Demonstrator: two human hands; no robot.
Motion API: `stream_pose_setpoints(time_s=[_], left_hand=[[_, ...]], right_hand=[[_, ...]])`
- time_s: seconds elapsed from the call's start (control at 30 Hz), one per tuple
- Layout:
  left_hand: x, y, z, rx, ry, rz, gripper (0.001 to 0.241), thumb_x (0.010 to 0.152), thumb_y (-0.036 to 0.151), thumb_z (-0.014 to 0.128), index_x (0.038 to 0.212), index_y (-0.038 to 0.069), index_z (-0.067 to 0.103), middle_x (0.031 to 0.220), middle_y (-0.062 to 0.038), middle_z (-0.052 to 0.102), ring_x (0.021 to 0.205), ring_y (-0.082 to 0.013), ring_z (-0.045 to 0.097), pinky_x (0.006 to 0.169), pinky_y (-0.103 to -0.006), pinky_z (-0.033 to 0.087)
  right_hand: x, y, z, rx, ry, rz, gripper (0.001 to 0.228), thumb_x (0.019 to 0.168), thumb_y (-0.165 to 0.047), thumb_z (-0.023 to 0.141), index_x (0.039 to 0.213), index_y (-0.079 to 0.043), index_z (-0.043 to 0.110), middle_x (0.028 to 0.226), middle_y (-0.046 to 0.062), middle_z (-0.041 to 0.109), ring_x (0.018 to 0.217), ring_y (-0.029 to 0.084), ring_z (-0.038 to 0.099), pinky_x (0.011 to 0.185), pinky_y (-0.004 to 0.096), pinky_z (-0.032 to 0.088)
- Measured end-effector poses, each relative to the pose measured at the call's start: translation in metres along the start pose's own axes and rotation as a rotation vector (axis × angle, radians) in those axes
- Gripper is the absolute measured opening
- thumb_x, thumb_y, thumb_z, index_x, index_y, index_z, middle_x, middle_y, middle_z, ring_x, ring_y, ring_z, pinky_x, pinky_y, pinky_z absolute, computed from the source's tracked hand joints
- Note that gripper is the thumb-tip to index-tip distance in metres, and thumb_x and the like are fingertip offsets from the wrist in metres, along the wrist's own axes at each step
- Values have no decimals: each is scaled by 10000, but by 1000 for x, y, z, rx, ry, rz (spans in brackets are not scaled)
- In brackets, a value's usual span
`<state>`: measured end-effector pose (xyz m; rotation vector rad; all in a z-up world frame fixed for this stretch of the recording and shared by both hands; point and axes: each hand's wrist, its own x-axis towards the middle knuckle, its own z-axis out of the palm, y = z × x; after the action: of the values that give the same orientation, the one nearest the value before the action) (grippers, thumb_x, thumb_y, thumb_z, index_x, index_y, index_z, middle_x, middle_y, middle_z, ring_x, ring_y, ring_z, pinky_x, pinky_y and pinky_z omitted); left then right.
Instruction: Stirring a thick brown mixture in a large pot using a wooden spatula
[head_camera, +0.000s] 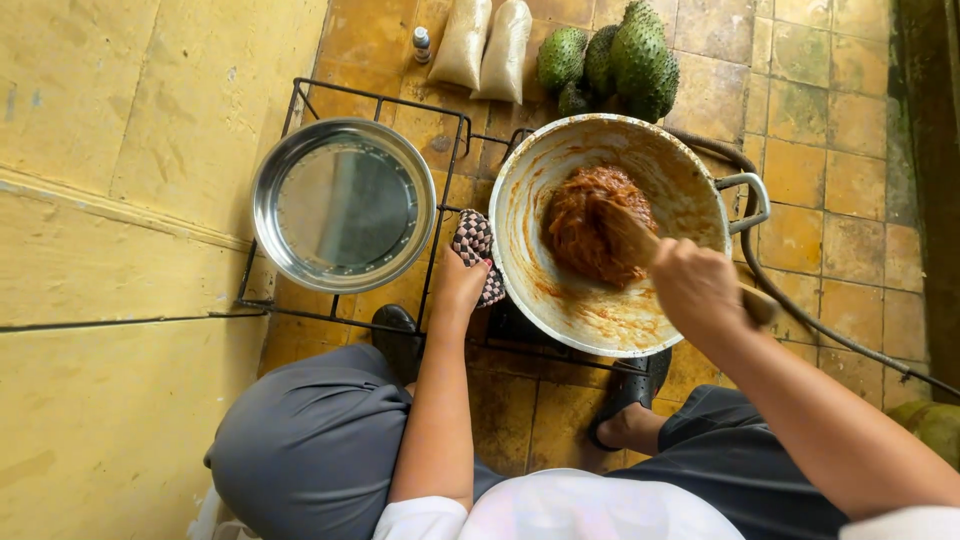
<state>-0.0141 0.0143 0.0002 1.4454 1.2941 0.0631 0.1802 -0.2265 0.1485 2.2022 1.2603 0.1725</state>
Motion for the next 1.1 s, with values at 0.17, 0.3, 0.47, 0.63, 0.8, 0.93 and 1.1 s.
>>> stream_pose_setpoints(time_s=[0.17,0.3,0.47,0.63,0.8,0.93,1.1], left_hand=[[-15,13,-1,26,8,-3,663,836,288,739,1405,59,486,1264,-131,709,1244,-309,653,1022,-462,547],[-39,29,-8,-44,-4,8,734,826,254,720,1465,28,437,1356,-199,646,1306,-380,600,1062,-508,512],[-21,19,-2,0,5,-6,643,830,271,725,1387,57,486,1265,-143,702,1261,-336,638,1038,-483,530],[-20,19,-3,48,14,0,627,852,271,705,1389,36,481,1309,-179,681,1277,-370,622,1061,-495,516],[-23,17,0,61,23,26,677,844,311,716,1410,39,464,1360,-197,639,1300,-391,600,1082,-519,499],[-27,25,-6,0,20,26,647,826,265,735,1381,41,488,1288,-179,689,1272,-363,627,1068,-489,505],[-33,46,-12,59,-87,-143,896,924,259,660,1640,68,156,1579,-181,432,1388,-413,486,1115,-519,450]], right_hand=[[20,-5,69,-88,222,-106,260,846,-117,581,1051,-8,697,720,99,634,541,220,620,479,350,474],[-15,54,-77,20,-247,-110,252,1034,-154,471,1109,-134,710,786,46,741,565,147,698,539,304,577],[-20,54,-116,70,-329,7,270,1050,-197,454,1109,-174,716,743,4,714,516,92,649,506,241,553],[11,-17,39,-20,87,-143,229,850,-149,577,1051,-115,682,733,4,631,565,158,650,486,330,482],[4,-1,87,26,251,-158,208,770,-196,627,968,-158,680,709,-14,616,582,156,681,512,333,520],[-17,66,-104,105,-256,-118,198,983,-140,493,989,-163,690,724,11,696,645,175,734,626,336,585],[-11,90,-171,161,-622,170,299,1029,-317,426,989,-264,717,901,-21,787,828,152,747,701,294,534]])
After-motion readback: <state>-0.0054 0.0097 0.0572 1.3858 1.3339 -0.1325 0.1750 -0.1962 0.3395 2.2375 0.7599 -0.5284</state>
